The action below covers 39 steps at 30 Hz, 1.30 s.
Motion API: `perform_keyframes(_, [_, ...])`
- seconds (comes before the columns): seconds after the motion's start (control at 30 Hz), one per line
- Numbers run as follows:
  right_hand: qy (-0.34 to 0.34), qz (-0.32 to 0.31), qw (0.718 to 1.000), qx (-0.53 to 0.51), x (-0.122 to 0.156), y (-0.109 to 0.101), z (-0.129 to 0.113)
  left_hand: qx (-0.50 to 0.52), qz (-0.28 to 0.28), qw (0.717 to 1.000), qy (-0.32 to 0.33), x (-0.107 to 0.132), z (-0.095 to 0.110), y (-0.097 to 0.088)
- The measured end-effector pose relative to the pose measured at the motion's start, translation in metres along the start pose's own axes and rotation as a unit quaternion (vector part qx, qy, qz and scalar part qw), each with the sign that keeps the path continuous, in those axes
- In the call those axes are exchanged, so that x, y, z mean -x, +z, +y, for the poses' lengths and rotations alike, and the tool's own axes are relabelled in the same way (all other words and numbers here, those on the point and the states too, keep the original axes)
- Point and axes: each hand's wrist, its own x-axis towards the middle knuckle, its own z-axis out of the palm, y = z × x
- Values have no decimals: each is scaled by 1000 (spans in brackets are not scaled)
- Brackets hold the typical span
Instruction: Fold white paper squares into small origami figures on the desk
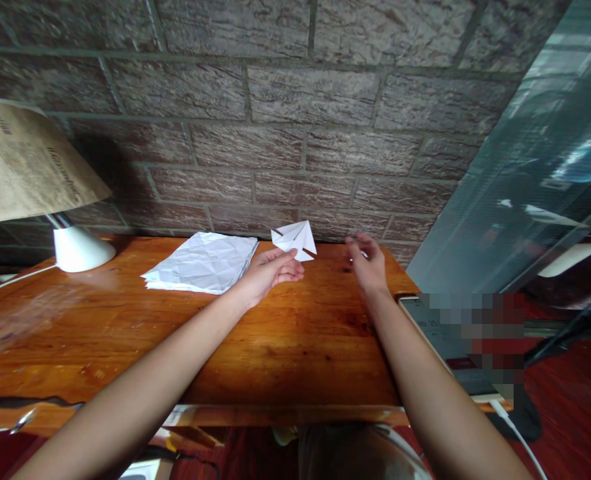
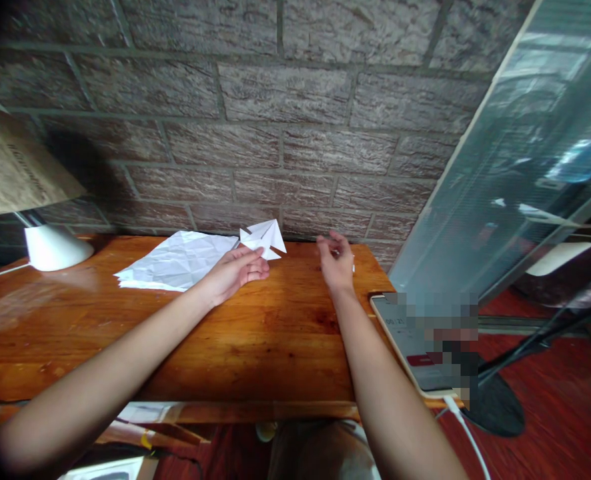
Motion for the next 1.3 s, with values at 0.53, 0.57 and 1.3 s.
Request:
perform_keyframes(0.53, [-33,-247,968,-24,31,24,-16,-91,-39,995,-7,-1,-10,-4])
perform_keyframes(0.57, [-38,-260,965,-11,31,24,-15,-91,-37,995,-5,-1,-9,-4])
perform_keyframes(1.3, [-56,-342,935,82,35,21,-20,-414,-23,877,243,-2,-14,-12])
